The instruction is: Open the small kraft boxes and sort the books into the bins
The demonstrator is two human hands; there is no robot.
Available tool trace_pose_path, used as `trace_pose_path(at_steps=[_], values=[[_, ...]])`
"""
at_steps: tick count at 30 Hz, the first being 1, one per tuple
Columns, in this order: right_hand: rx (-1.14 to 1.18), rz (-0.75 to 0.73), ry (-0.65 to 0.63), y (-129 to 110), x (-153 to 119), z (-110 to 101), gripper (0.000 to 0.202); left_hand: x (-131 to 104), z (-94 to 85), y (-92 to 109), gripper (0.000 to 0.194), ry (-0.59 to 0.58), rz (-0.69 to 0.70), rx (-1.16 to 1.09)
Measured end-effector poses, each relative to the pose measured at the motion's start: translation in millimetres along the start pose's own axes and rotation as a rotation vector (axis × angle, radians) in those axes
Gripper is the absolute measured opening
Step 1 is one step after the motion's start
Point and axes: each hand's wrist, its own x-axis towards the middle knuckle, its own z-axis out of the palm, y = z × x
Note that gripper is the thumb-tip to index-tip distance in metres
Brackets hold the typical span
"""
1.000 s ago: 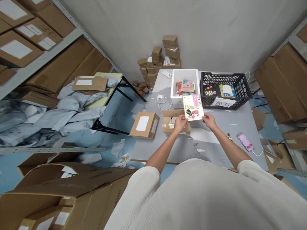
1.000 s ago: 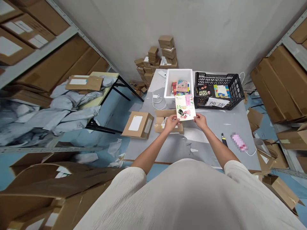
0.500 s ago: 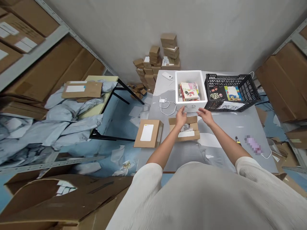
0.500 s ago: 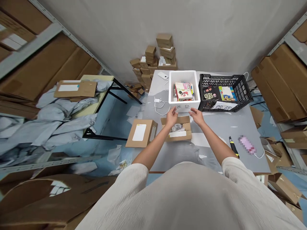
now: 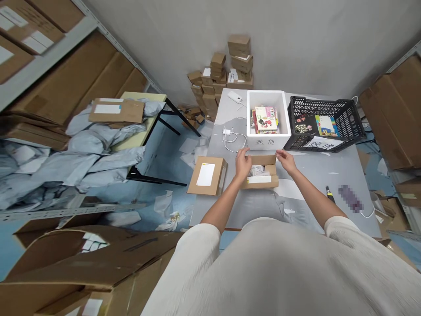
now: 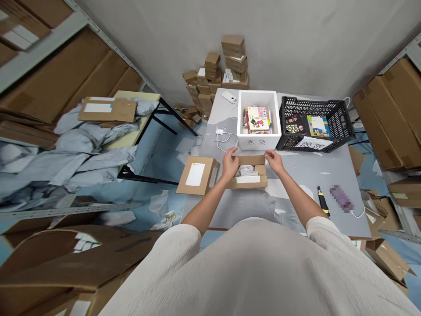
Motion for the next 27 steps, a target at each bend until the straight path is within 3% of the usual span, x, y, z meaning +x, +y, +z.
trace_pose_path(at_steps=[4,11,16,18,21,27], values=[[-0.057,-0.010,-0.032,4,-14,-5,0.049,-18,-22.6,-17,0.039,0.131,-0.107,0.094],[-0.115,-0.006,-0.076,21,-44,-6,0.038,-65,-26.6,-49,0.024,0.055,-0.255,0.023],[-0.111,0.169,-0.063,33,-68,-6,0.046,-87,-19.7,-55,0.051,0.049,-0.340,-0.024],[-0.069,0.202,-0.093,35,-77,-6,0.050,-90,-17.1,-52,0.059,0.049,-0.329,-0.023],[-0.019,0.134,-0.098,33,-87,-11,0.056,-90,-13.2,-40,0.066,0.044,-0.265,0.012],[0.052,-0.019,-0.021,21,-99,-34,0.082,-72,-4.4,10,0.071,0.005,-0.103,0.120]])
